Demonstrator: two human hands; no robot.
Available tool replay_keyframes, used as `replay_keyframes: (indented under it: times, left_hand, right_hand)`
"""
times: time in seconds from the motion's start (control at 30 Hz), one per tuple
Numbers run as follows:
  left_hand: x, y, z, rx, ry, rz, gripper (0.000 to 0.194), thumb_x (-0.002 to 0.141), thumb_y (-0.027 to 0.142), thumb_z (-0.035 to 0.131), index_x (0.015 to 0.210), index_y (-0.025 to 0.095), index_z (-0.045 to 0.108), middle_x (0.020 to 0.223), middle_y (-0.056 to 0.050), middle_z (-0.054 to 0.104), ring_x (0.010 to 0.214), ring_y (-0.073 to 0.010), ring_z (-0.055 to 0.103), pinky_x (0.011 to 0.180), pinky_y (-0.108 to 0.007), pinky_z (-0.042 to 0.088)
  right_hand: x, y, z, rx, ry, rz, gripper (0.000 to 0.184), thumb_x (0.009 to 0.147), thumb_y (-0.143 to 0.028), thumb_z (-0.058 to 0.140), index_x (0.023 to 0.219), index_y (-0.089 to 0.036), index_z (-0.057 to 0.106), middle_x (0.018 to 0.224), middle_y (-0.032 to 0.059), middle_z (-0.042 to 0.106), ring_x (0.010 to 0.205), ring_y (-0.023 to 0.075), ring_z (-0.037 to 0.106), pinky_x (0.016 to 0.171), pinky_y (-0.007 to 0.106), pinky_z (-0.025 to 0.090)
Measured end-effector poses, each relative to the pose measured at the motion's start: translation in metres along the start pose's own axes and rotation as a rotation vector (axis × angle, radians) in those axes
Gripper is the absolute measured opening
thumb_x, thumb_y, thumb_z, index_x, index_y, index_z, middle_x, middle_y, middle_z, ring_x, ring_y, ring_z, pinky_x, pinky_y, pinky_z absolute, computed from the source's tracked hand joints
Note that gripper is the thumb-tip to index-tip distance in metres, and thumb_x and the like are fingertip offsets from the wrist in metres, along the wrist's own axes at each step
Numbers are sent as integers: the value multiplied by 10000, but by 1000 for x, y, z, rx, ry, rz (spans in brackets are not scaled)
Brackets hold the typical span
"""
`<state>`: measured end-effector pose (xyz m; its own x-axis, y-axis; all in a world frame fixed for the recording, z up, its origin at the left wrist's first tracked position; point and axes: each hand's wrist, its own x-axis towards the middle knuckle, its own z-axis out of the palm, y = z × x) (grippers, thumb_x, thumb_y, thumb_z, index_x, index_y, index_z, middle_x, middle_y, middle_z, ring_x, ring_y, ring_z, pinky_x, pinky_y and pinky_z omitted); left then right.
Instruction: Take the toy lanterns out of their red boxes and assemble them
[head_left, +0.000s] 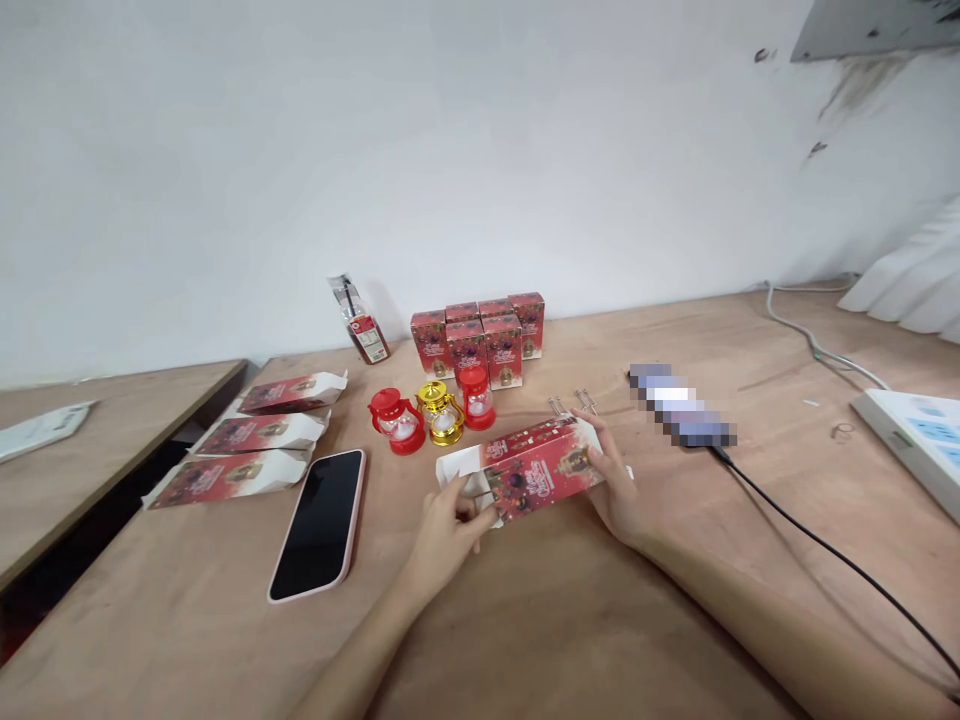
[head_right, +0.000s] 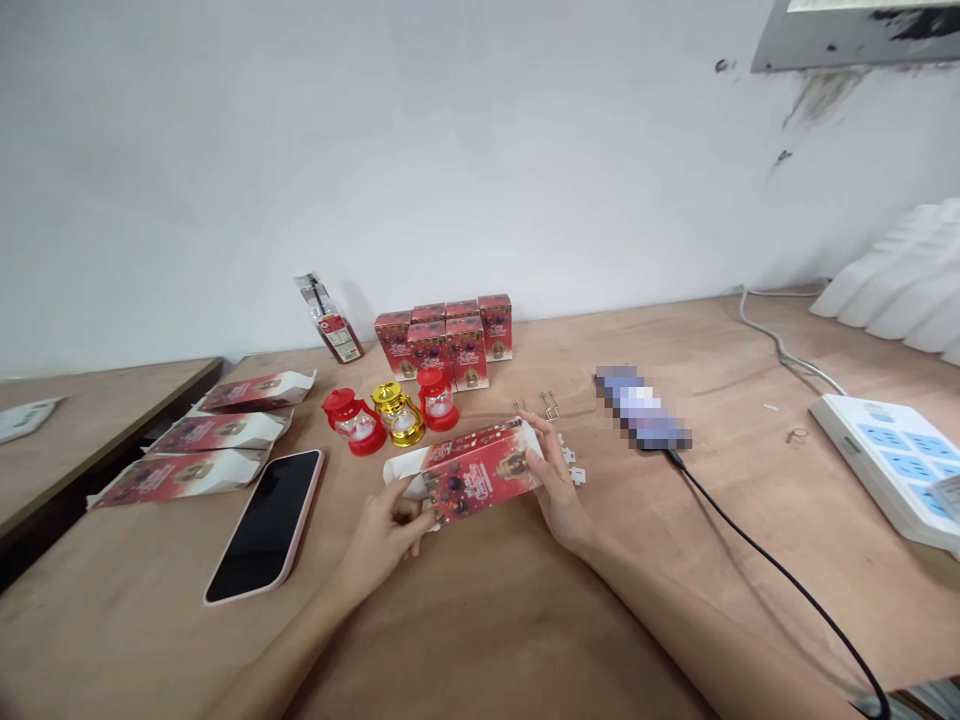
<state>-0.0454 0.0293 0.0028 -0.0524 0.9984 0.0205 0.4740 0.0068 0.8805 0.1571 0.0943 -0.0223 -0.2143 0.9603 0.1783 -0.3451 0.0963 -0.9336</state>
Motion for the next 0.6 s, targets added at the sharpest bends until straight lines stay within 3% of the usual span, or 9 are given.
replay_keyframes:
  times: [0.1, 0.23, 0.43, 0.6]
  left_hand:
    - [6, -2, -6, 143, 173, 65, 243, 576, 209, 621, 484, 188, 397, 408, 85, 386, 409, -70, 360, 455, -199, 236]
    - [10, -8, -10, 116, 117, 68, 300, 559, 200, 630, 437, 185, 357, 424, 81, 334, 440, -67, 323, 465, -201, 240]
    - [11, -16, -13, -143, -29, 63, 208, 595, 279, 717, 587, 164, 545, 508, 37, 483, 570, -134, 481, 553, -239, 398]
    - [11, -13, -31, -130, 101, 130, 263, 617, 346, 697, 757, 168, 564, 653, 20, 522, 644, -137, 490, 613, -241, 400]
  right_hand:
    - [-6, 0, -3, -144, -81, -100, 482, 785, -498, 563, 1223, -325, 458, 1254, 18, 517, 1176, 257, 477, 980, 408, 397]
    - [-14, -3, -5, -231, -167, -175, 471, 806, -455, 560, 1241, -325, 433, 1280, 28, 484, 1185, 261, 453, 1004, 403, 362]
    - [-16, -6, -5, -260, -236, -166, 480, 792, -429, 595, 1236, -325, 444, 1229, 49, 508, 1110, 268, 504, 914, 390, 431]
    - [-10, -12, -1, -161, -205, -113, 420, 773, -436, 625, 1151, -312, 490, 1169, 41, 565, 1065, 249, 554, 874, 386, 475]
